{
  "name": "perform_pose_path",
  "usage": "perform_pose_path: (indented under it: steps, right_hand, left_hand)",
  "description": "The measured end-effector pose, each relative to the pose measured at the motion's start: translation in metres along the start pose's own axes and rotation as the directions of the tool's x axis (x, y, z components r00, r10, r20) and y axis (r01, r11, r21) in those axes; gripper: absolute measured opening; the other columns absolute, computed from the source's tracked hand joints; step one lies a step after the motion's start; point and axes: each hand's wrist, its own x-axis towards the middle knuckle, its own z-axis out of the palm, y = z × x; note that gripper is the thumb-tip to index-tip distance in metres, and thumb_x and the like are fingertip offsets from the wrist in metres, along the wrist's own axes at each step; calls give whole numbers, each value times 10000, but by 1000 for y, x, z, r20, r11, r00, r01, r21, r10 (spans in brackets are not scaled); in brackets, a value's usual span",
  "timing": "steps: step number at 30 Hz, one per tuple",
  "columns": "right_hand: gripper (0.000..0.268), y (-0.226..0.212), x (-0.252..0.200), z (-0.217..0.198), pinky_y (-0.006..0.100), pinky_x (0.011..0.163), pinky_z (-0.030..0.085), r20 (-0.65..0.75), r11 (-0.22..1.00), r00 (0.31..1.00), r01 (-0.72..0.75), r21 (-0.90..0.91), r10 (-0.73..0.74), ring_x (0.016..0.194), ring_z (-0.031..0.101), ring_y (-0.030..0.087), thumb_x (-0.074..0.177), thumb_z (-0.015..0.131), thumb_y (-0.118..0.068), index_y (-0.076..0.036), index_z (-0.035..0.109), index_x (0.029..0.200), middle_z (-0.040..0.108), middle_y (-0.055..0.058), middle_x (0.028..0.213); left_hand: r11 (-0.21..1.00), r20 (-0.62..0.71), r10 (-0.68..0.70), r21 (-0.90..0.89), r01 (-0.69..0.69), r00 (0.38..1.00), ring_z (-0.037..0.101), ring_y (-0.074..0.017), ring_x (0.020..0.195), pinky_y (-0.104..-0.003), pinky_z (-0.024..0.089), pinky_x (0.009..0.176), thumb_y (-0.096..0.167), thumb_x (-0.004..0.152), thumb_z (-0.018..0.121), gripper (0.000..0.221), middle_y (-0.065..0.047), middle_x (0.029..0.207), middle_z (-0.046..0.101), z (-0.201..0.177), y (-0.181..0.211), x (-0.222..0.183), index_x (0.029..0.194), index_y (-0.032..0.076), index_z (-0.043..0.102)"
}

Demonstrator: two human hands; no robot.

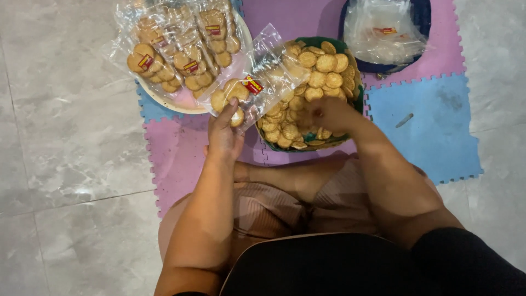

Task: Packing small round cookies from a large bowl into individual plastic bags while sitting on the floor.

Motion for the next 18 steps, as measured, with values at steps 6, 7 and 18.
perform_pose_path:
  steps: [6, 7, 18]
  right_hand:
    - [240, 43, 7, -3, 387, 582, 661, -184, 517, 923, -19, 856, 338, 766, 736, 277, 958, 631, -20, -44, 578, 1191, 631, 88, 972]
    - [240, 34, 2, -10, 387, 582, 661, -187, 519, 923, -15, 855, 335, 766, 736, 277, 958, 631, -20, -44, 578, 1191, 631, 88, 972]
    - [321, 3, -10, -18, 282, 521, 646, -473, 219, 816, 421, 880, 333, 738, 768, 292, 978, 715, -29, -40, 490, 1206, 568, 48, 893]
  left_hand:
    - [999, 7, 11, 50, -11, 1000, 779, -245, 809, -470, 681, 711, 131, 802, 847, 324, -56, 915, 759, -11, -14, 12, 1086, 112, 692]
    - [999, 10, 14, 49, -15, 1000, 779, -245, 809, -470, 681, 711, 131, 802, 847, 324, -56, 915, 759, -10, -12, 11, 1086, 112, 692]
    - [979, 89, -97, 187, 79, 991, 785, -325, 804, -516, 659, 712, 171, 813, 838, 330, -115, 905, 768, -9, -16, 7, 1086, 118, 659]
